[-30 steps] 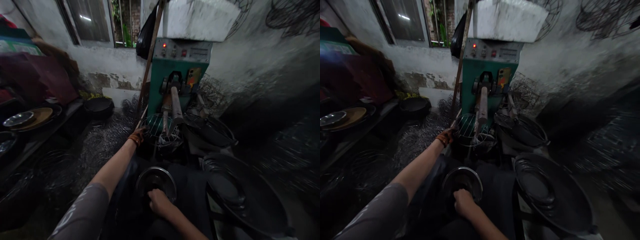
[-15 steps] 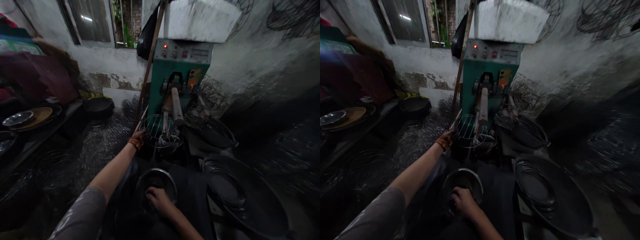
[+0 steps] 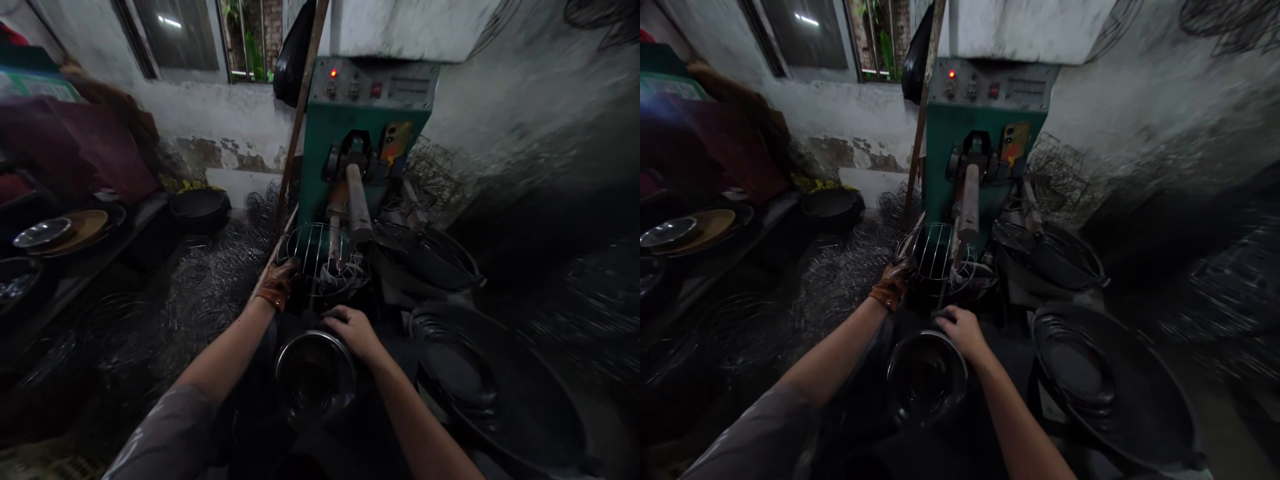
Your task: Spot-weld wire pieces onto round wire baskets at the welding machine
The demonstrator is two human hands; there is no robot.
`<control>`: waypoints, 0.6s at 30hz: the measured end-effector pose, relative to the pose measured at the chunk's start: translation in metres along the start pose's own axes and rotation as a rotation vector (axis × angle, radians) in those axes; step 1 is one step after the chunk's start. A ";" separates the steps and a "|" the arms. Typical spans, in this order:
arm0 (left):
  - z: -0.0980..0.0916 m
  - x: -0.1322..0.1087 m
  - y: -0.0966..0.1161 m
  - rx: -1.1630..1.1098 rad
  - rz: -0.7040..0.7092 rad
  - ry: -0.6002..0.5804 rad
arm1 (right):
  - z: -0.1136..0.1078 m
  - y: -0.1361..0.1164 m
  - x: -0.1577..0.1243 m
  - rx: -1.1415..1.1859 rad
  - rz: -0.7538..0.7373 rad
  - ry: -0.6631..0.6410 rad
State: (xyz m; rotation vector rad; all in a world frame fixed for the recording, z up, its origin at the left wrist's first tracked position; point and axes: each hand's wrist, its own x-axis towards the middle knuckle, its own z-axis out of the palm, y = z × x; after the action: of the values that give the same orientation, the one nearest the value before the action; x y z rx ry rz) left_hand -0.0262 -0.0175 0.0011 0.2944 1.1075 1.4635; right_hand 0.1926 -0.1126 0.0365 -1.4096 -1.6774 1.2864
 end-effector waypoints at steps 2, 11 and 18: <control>-0.001 -0.002 -0.003 -0.023 0.010 0.001 | 0.009 0.001 0.012 0.273 0.037 0.133; -0.005 -0.006 -0.010 -0.031 -0.005 -0.049 | 0.027 0.002 0.043 0.371 -0.007 0.404; 0.011 -0.017 -0.018 -0.057 0.063 0.029 | 0.029 0.007 0.043 0.316 0.029 0.508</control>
State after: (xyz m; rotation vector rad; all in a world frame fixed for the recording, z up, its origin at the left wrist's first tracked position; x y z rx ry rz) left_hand -0.0028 -0.0309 0.0000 0.2712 1.0857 1.5569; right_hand 0.1584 -0.0802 0.0133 -1.4174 -1.0698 1.0370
